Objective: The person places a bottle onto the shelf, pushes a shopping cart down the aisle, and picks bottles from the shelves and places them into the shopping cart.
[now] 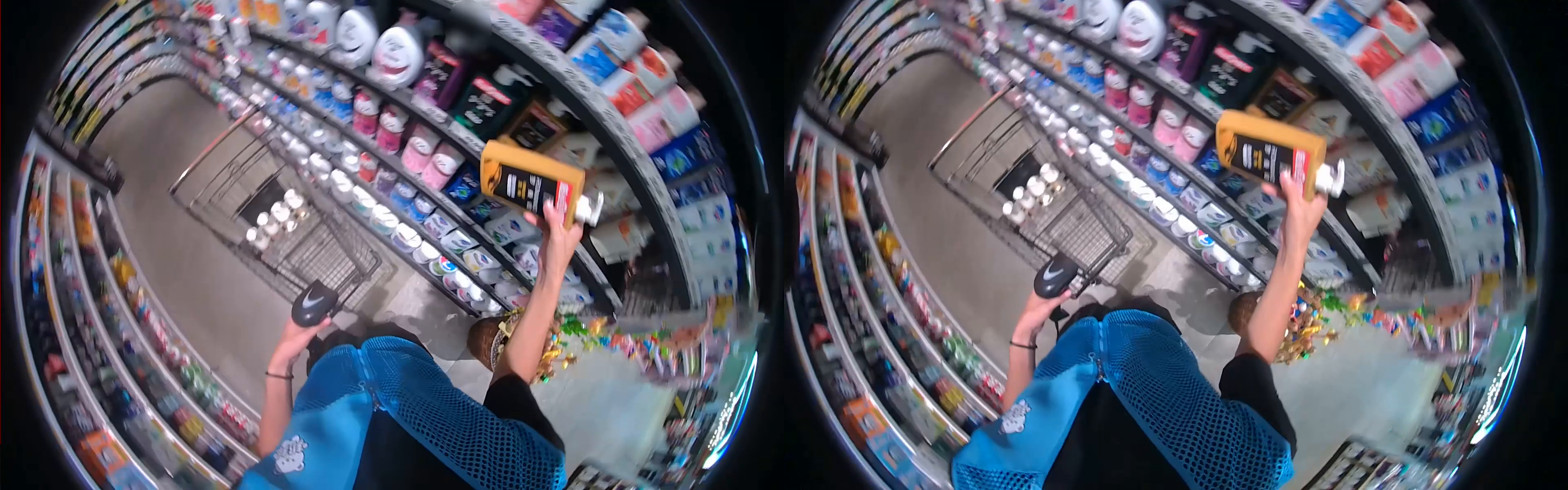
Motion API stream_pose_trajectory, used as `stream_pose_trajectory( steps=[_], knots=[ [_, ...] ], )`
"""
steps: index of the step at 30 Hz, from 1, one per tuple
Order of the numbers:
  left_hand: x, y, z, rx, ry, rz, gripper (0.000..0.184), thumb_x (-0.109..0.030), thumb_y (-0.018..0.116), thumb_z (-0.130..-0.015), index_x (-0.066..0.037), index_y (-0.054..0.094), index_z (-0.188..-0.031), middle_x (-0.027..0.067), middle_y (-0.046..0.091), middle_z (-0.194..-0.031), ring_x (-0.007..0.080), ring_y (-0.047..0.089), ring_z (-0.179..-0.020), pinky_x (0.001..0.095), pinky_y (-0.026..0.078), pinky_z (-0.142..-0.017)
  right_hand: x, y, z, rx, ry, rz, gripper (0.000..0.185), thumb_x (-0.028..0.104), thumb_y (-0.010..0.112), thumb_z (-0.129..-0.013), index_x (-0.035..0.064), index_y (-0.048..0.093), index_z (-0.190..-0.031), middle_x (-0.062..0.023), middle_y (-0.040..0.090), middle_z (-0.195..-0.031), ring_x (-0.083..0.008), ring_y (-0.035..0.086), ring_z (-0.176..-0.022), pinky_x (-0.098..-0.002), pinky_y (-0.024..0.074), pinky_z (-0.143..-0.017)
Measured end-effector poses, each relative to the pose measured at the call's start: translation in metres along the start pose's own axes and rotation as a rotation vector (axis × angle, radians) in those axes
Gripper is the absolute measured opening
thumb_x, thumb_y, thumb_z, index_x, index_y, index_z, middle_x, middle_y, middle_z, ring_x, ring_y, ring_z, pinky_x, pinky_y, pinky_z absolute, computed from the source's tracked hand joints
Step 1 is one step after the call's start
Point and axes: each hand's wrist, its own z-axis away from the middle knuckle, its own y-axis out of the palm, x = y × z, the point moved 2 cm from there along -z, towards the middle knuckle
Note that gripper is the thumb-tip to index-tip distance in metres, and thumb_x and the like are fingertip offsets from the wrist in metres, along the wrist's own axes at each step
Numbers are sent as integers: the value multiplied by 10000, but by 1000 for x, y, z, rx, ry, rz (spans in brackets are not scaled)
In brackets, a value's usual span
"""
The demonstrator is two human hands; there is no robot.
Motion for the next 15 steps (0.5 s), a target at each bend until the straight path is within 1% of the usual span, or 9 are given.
stream_pose_trajectory(
  steps=[3, 4, 6, 8, 10, 11, 12, 14, 15],
  knots=[
    [-11, 17, -13, 101, 16, -164, 705, -141, 851, -834, -20, 498, -1432, 55, 624, -1350, 148, 571, -1223, 316, 446, -1081, -40, 19, 42, 210, 158, 48, 406, -23, 712, -876, -31, 560, -1252, -101, 644, -1032, -165, 656, -790, -323, 637, -640],
    [-40, 36, -8, 79, 58, -236, 634, -148, 838, -838, -1, 546, -1381, 77, 656, -1295, 153, 592, -1186, 316, 464, -1050, -48, 30, 59, 271, 248, 54, 397, -60, 715, -855, -41, 578, -1227, -112, 668, -1013, -176, 679, -791, -315, 628, -645],
    [-64, 55, -11, 109, 83, -281, 645, -204, 843, -840, -3, 550, -1378, 85, 660, -1297, 163, 594, -1190, 323, 462, -1059, -113, 32, 90, 492, 269, 130, 408, -64, 742, -839, -43, 589, -1216, -96, 680, -974, -175, 694, -769, -299, 612, -655],
    [-65, 58, -13, 80, 76, -329, 693, -242, 848, -839, -4, 527, -1405, 98, 646, -1330, 176, 584, -1220, 329, 450, -1076, -124, 69, 122, 462, 618, -176, 403, -42, 781, -822, -44, 608, -1187, -97, 695, -988, -168, 706, -812, -280, 602, -661],
    [-56, 47, -8, -33, -23, -306, 750, -249, 847, -841, -6, 479, -1447, 105, 615, -1379, 190, 559, -1271, 339, 431, -1101, -142, 99, 147, 502, 582, 59, 397, -20, 806, -813, -51, 623, -1164, -104, 711, -1024, -164, 708, -827, -273, 597, -665],
    [-45, 37, -2, -91, -67, -249, 733, -246, 848, -840, -4, 492, -1433, 104, 620, -1373, 193, 565, -1263, 340, 435, -1096, -140, 113, 155, 523, 715, 22, 424, 0, 823, -799, -45, 629, -1173, -113, 719, -1049, -148, 706, -838, -261, 590, -659],
    [-28, 22, -1, -150, -103, -188, 716, -243, 849, -839, -3, 504, -1420, 103, 624, -1366, 195, 571, -1256, 342, 439, -1091, -164, 120, 172, 531, 629, 58, 473, 12, 843, -775, -33, 630, -1195, -95, 729, -1049, -132, 705, -838, -266, 584, -686],
    [2, -11, 3, -171, -166, -222, 656, -251, 842, -847, 1, 546, -1376, 105, 651, -1325, 197, 594, -1224, 349, 459, -1066, -193, 142, 195, 540, 611, 76, 492, 27, 856, -758, -18, 628, -1191, -90, 742, -1042, -133, 709, -863, -288, 580, -745],
    [6, -25, 3, -167, -159, -303, 602, -255, 834, -854, 4, 581, -1335, 108, 680, -1273, 203, 621, -1183, 355, 479, -1035, -197, 156, 197, 550, 717, 105, 490, 37, 859, -756, -9, 628, -1186, -93, 746, -1046, -142, 713, -887, -299, 576, -775]
  ],
)
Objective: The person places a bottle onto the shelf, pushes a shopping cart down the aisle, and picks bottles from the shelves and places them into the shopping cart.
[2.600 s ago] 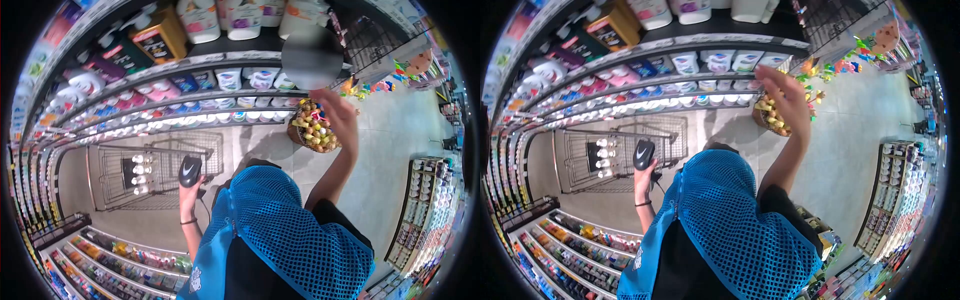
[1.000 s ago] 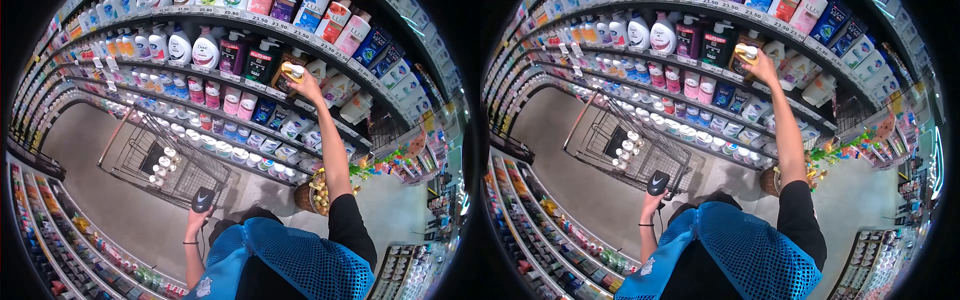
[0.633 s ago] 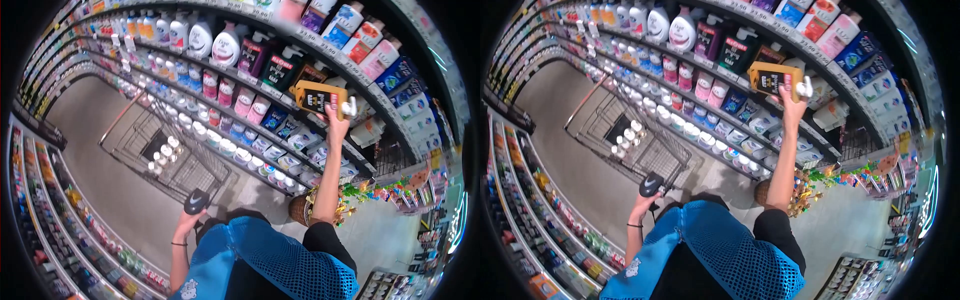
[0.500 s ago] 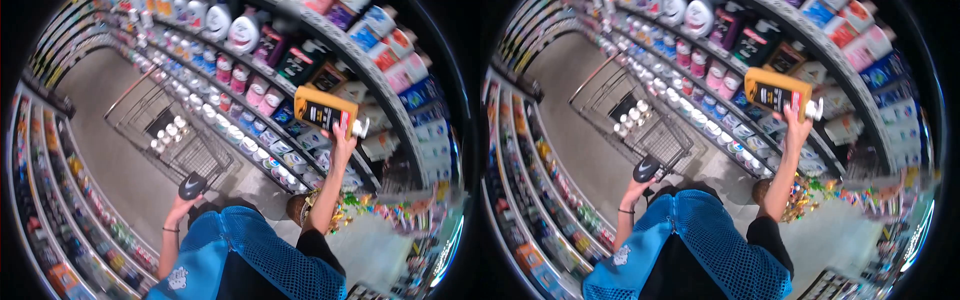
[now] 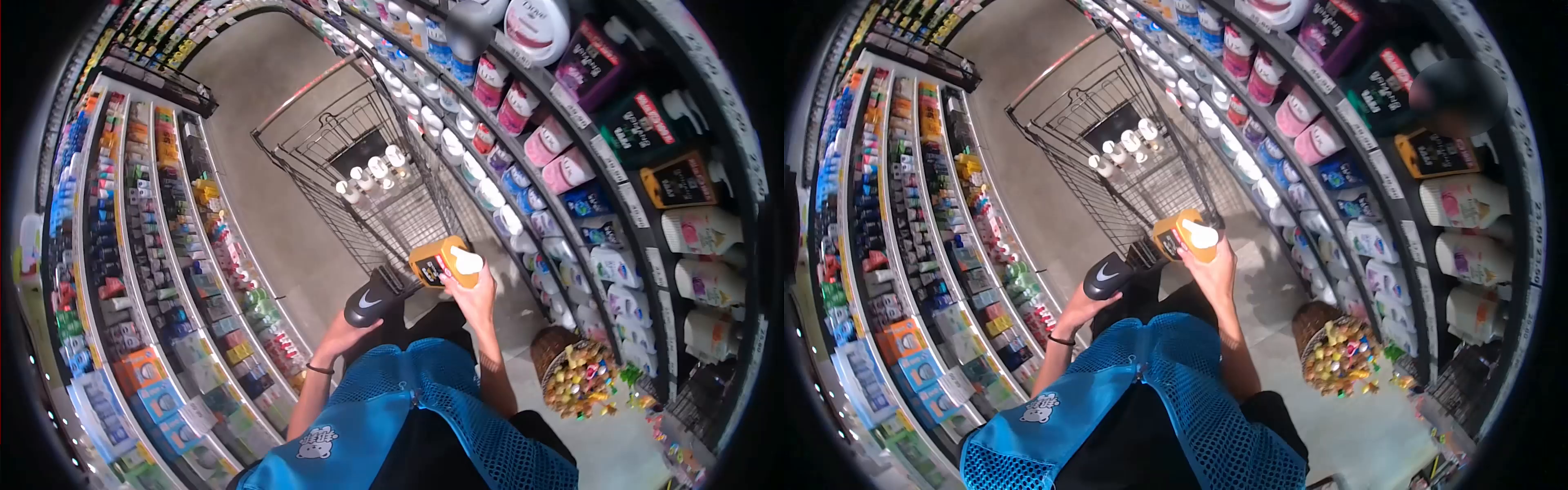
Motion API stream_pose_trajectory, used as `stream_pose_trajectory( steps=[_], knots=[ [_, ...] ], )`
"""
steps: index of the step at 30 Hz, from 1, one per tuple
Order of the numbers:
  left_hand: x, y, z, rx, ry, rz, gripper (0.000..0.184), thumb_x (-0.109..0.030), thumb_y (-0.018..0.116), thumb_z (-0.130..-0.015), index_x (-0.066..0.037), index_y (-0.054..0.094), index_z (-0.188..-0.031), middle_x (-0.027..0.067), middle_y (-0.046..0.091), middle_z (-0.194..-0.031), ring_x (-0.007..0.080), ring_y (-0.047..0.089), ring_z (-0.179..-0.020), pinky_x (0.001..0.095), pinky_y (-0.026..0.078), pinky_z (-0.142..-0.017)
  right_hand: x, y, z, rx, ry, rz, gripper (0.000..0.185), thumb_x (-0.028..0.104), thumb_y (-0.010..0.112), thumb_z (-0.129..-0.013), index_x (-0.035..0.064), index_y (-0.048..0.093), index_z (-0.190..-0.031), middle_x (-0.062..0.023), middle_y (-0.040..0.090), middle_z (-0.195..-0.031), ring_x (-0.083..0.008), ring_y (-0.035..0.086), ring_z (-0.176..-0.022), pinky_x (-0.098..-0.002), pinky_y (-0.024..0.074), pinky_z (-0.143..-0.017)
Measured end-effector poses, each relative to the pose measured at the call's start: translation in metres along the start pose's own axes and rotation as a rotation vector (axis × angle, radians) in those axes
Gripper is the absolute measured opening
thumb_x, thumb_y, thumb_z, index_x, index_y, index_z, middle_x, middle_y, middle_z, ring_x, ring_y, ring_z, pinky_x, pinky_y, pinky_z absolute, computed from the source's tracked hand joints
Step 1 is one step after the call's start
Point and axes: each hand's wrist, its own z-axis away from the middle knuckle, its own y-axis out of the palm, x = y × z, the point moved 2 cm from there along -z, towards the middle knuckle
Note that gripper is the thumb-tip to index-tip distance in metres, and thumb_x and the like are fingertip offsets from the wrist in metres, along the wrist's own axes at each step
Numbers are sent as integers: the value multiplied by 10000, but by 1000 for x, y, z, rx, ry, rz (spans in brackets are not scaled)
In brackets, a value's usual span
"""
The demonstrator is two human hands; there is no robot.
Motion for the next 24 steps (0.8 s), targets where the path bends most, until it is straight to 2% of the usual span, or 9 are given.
stream_pose_trajectory(
  steps=[1, 5, 7, 11, 14, 17, 18, 20, 24],
  knots=[
    [8, -12, 1, 24, -25, -9, 602, -255, 834, -854, 4, 581, -1335, 108, 680, -1273, 203, 621, -1183, 355, 479, -1035, 1, 14, -7, 0, 112, 2, 488, 48, 862, -755, 0, 629, -1181, -96, 751, -1049, -150, 716, -912, -310, 573, -806],
    [30, -77, -33, -39, -65, -90, 558, -298, 832, -853, 2, 621, -1274, 119, 716, -1183, 207, 657, -1084, 357, 507, -966, -63, 73, -76, -26, -170, 295, 410, 138, 863, -761, 14, 612, -1061, -168, 741, -994, -255, 734, -915, -373, 567, -778],
    [32, -115, -53, 34, -163, -109, 617, -264, 854, -839, -12, 589, -1336, 73, 681, -1256, 157, 605, -1163, 323, 466, -1028, -101, 106, -124, -60, -230, 590, 441, 217, 870, -732, 32, 568, -995, -215, 697, -930, -422, 680, -882, -469, 542, -744],
    [45, -192, -88, -97, -211, 14, 584, -296, 867, -825, 4, 622, -1262, 75, 703, -1184, 151, 632, -1073, 317, 498, -964, -165, 159, -222, 11, -152, 865, 470, 250, 853, -738, 45, 574, -1055, -215, 702, -961, -430, 672, -919, -506, 530, -764],
    [67, -237, -108, -186, -166, 110, 437, -193, 863, -822, 9, 675, -1160, 76, 749, -1053, 134, 670, -944, 305, 527, -862, -204, 183, -278, -17, -68, 992, 482, 240, 851, -731, 50, 584, -1085, -211, 707, -967, -420, 675, -956, -504, 530, -790],
    [94, -270, -117, -237, -356, 71, 379, -198, 841, -845, 14, 696, -1124, 74, 749, -1039, 137, 670, -929, 307, 527, -844, -240, 196, -306, -49, 61, 1098, 497, 238, 834, -744, 80, 562, -1129, -205, 711, -1004, -435, 668, -983, -512, 531, -819],
    [109, -276, -121, -201, -520, -6, 360, -196, 827, -856, 7, 700, -1126, 81, 749, -1038, 146, 675, -930, 310, 525, -845, -248, 200, -310, -116, 125, 1077, 501, 240, 833, -748, 95, 556, -1138, -194, 712, -1032, -435, 666, -1002, -515, 529, -837],
    [119, -279, -128, -212, -428, 14, 351, -193, 821, -860, 3, 701, -1125, 84, 748, -1037, 148, 678, -934, 315, 527, -846, -258, 209, -319, -217, 237, 1032, 519, 258, 827, -762, 128, 532, -1169, -183, 699, -1127, -440, 655, -1051, -528, 519, -881],
    [116, -272, -140, -177, -288, 150, 343, -169, 812, -861, 3, 695, -1134, 90, 746, -1039, 154, 682, -957, 330, 528, -856, -264, 214, -323, -196, 206, 1150, 592, 286, 816, -780, 140, 483, -1248, -212, 649, -1202, -450, 637, -1075, -530, 518, -891]
  ],
)
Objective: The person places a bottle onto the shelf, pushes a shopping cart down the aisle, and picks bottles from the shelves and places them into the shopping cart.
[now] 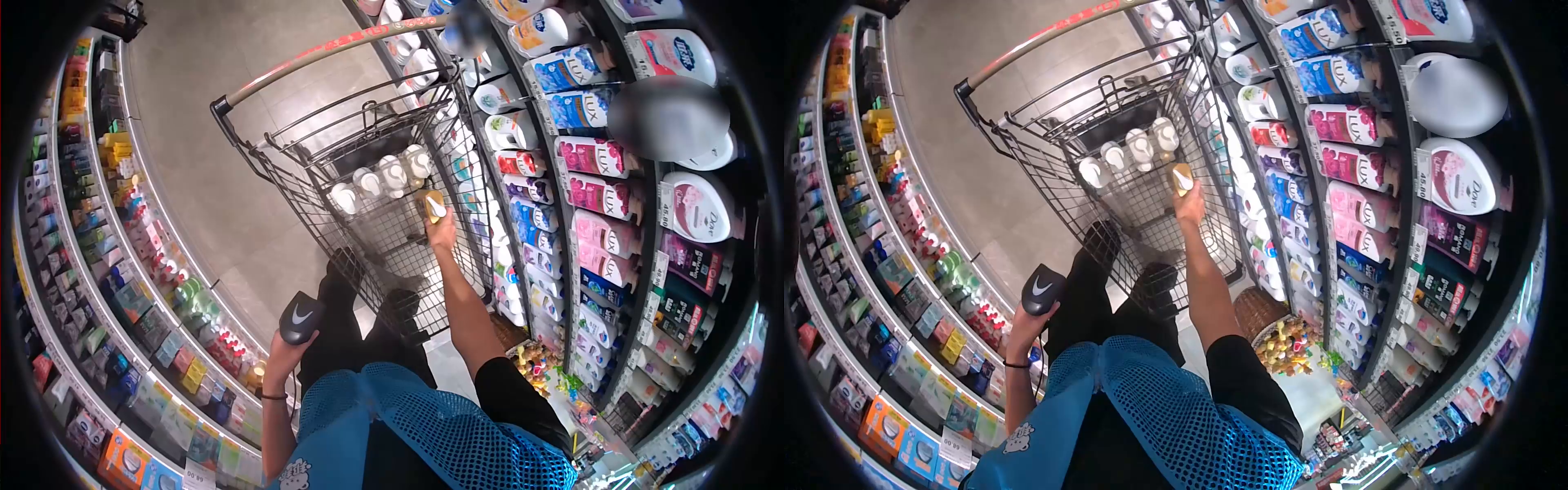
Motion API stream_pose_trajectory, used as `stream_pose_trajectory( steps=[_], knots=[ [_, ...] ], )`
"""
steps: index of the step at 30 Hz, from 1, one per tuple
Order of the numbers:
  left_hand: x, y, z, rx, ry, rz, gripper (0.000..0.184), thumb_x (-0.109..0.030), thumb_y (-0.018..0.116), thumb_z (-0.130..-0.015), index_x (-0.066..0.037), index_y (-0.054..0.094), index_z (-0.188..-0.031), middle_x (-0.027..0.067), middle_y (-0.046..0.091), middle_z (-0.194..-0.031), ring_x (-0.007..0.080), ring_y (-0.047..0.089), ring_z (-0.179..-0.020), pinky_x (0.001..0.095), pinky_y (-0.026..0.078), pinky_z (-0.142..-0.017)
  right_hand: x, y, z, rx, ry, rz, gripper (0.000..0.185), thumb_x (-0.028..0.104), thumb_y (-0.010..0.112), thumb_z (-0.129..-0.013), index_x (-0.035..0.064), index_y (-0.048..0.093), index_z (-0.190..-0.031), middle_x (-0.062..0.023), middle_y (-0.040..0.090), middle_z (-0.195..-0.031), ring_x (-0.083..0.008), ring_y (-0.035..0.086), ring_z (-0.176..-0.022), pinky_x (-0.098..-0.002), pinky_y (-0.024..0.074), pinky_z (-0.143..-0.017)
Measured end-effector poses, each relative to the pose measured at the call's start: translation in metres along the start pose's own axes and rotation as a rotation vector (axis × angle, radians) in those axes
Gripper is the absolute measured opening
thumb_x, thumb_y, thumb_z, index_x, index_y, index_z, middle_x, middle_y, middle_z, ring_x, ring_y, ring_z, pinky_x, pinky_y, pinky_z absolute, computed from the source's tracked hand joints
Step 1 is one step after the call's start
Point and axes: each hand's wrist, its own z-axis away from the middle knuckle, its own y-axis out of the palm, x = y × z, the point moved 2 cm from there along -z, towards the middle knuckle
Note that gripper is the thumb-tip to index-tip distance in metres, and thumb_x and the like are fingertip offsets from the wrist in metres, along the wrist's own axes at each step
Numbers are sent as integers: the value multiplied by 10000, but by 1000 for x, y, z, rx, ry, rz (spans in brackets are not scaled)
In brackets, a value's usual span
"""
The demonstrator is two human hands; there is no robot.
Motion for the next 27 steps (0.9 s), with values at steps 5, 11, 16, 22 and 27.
stream_pose_trajectory(
  steps=[5, 11, 16, 22, 27],
  knots=[
    [-28, 25, 1, 56, 59, 109, 358, -162, 813, -859, 7, 689, -1150, 80, 745, -1050, 152, 673, -961, 318, 519, -870, -16, -17, 15, 0, 60, -89, 715, 303, 813, -764, 45, 432, -1311, -267, 538, -1346, -465, 551, -1218, -526, 484, -986],
    [-51, 63, 12, 192, 158, 58, 371, -159, 807, -871, 26, 683, -1168, 76, 740, -1092, 137, 657, -996, 311, 508, -896, -65, -40, 81, 85, -199, -202, 673, 277, 688, -855, -37, 477, -1412, -274, 528, -1384, -416, 517, -1285, -464, 405, -1106],
    [-76, 125, 37, 203, 284, -28, 393, -170, 817, -865, 22, 680, -1179, 73, 739, -1084, 138, 649, -979, 309, 503, -886, -111, -85, 172, 177, -372, -543, 372, 190, 604, -910, -2, 624, -1228, -171, 654, -1205, -326, 629, -1125, -420, 498, -982],
    [-94, 223, 100, 203, 436, -35, 397, -180, 835, -848, -9, 680, -1171, 33, 714, -1000, 124, 621, -893, 291, 496, -827, -187, -156, 226, 340, -489, -756, 237, 135, 631, -966, 4, 656, -1162, -131, 665, -1206, -198, 637, -1123, -349, 519, -945],
    [-66, 312, 158, 362, 383, -38, 344, -130, 822, -853, -14, 700, -1152, 24, 718, -1021, 114, 632, -890, 285, 506, -788, -260, -327, 182, -156, -392, -840, 218, 70, 609, -961, 18, 651, -1168, -97, 693, -1143, -177, 665, -983, -331, 537, -870]
  ],
)
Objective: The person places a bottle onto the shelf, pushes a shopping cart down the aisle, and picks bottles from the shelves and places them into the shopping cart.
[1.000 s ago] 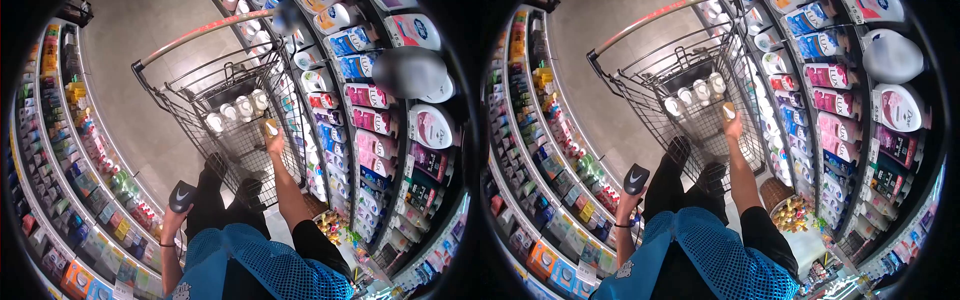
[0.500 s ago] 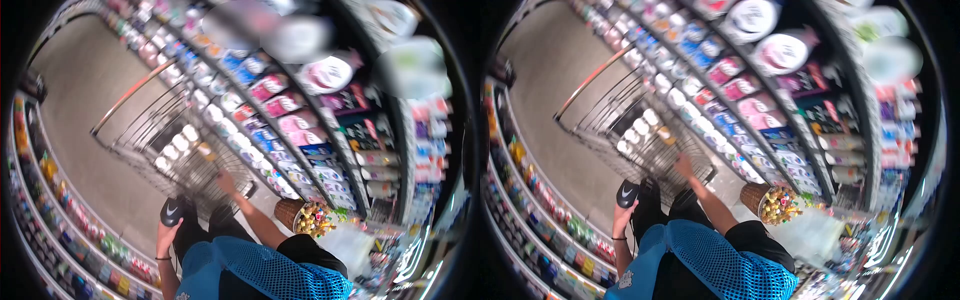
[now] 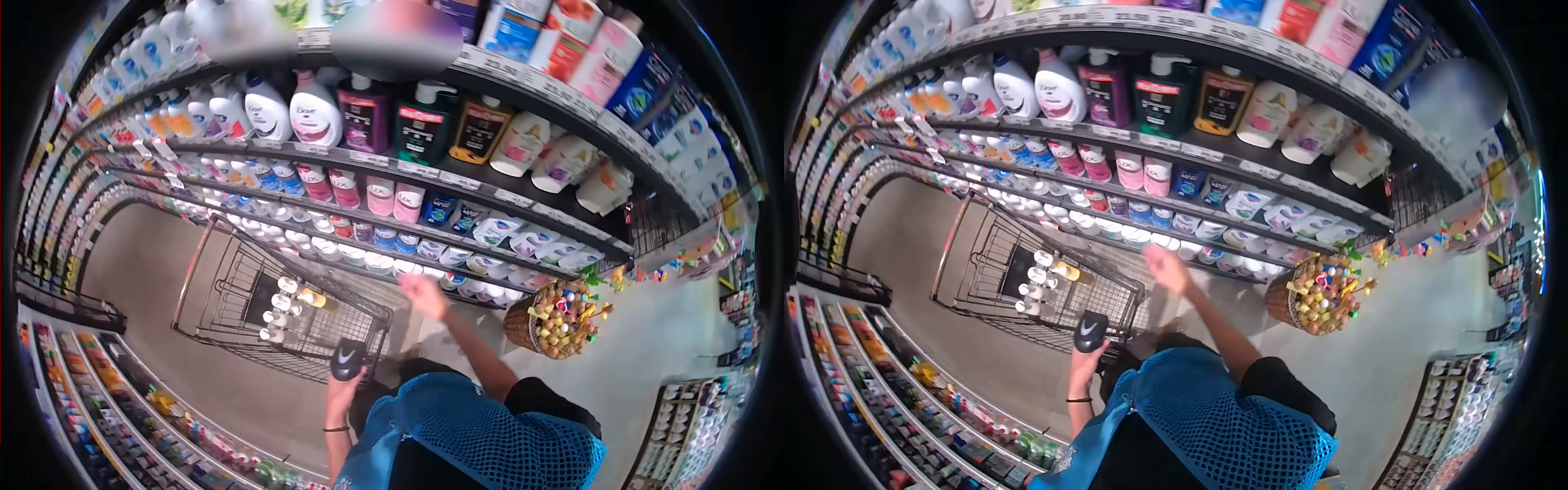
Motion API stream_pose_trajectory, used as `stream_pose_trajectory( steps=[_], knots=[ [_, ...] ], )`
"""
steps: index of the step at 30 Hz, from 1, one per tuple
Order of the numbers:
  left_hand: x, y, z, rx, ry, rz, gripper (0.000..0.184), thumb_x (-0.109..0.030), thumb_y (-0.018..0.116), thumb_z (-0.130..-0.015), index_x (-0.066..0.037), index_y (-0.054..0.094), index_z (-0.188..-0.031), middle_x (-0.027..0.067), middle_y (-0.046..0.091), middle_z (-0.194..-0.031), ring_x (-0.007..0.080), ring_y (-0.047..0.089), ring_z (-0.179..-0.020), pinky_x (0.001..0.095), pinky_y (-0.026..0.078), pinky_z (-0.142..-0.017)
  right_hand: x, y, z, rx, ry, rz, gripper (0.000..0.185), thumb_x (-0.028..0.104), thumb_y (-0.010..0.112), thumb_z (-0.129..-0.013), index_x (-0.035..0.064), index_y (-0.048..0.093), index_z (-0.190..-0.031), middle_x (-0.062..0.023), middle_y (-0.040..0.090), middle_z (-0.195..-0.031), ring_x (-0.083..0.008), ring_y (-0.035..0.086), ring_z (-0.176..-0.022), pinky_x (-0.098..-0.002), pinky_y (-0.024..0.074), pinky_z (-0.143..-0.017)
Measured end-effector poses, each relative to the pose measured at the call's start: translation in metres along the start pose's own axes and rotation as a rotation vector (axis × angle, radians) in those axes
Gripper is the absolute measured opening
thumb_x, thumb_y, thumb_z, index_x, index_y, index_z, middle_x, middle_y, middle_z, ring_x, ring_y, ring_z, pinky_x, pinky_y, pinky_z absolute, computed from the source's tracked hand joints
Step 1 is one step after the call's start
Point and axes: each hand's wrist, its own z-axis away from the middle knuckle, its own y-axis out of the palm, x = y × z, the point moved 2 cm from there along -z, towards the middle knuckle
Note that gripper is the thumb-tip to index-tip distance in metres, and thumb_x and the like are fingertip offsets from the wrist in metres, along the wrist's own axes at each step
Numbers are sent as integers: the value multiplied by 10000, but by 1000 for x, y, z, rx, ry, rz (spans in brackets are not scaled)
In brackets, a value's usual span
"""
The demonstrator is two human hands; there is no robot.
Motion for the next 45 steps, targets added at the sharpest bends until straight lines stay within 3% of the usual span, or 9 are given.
stream_pose_trajectory(
  steps=[3, 8, 11, 17, 23, 27, 38, 42, 45],
  knots=[
    [9, 31, 13, 31, -48, -35, 314, -113, 819, -852, -5, 710, -1125, 35, 727, -1016, 112, 652, -911, 279, 514, -799, 103, -96, -65, -380, -280, -187, 332, 41, 664, -926, 22, 609, -1253, -114, 685, -1197, -225, 692, -1021, -318, 566, -855],
    [53, 33, 19, -18, 61, -11, 337, -69, 832, -821, -8, 703, -1126, 38, 724, -1017, 129, 661, -917, 284, 522, -835, 249, -190, -139, -879, -687, 376, 502, 148, 724, -897, 50, 533, -1351, -204, 653, -1092, -367, 651, -1050, -415, 554, -891],
    [43, 35, 38, -186, 51, 37, 308, -1, 787, -821, -25, 680, -1108, 45, 714, -965, 149, 681, -886, 288, 535, -783, 263, -185, -175, -751, -352, 554, 637, 426, 754, -855, 4, 542, -1283, -273, 634, -1025, -457, 610, -1003, -536, 509, -840],
    [54, 10, 56, -278, 36, 64, 299, -11, 786, -814, -11, 671, -1090, 57, 694, -928, 166, 677, -874, 310, 547, -759, 271, -181, -205, -671, -255, 592, 424, 374, 821, -775, -33, 735, -858, -286, 710, -874, -451, 704, -841, -522, 563, -756],
    [52, -4, 48, -186, 29, -40, 282, -17, 782, -819, -5, 667, -1077, 54, 689, -914, 171, 684, -863, 314, 546, -777, 274, -195, -200, -437, -199, 558, 539, 382, 879, -702, -48, 729, -990, -301, 709, -942, -450, 699, -932, -492, 569, -805],
    [30, -2, 38, -103, 65, -42, 277, -24, 781, -832, -11, 681, -1090, 46, 705, -932, 157, 679, -887, 304, 535, -792, 266, -191, -181, -574, -413, 432, 672, 379, 879, -700, -23, 646, -1186, -272, 713, -1028, -418, 697, -989, -468, 565, -834],
    [7, 19, 9, 87, 109, -237, 369, -212, 831, -824, -34, 716, -1126, 62, 746, -1014, 140, 673, -940, 316, 526, -853, 268, -203, -81, -704, -814, 107, 523, 104, 929, -691, -8, 661, -1125, -94, 701, -1064, -198, 677, -946, -331, 539, -864],
    [-30, 35, 11, 241, 133, -308, 452, -197, 822, -829, -18, 670, -1215, 80, 728, -1119, 145, 649, -1039, 326, 515, -942, 298, -202, -28, -651, -829, 26, 517, 50, 914, -698, -20, 628, -1123, -71, 644, -1082, -157, 619, -958, -309, 506, -886],
    [-64, 48, 11, 299, 285, -100, 480, -149, 814, -834, -6, 645, -1259, 87, 721, -1174, 142, 647, -1061, 318, 513, -954, 285, -182, -6, -477, -489, -92, 553, 89, 895, -727, -31, 599, -1178, -75, 634, -1111, -159, 618, -974, -304, 503, -893]
  ],
)
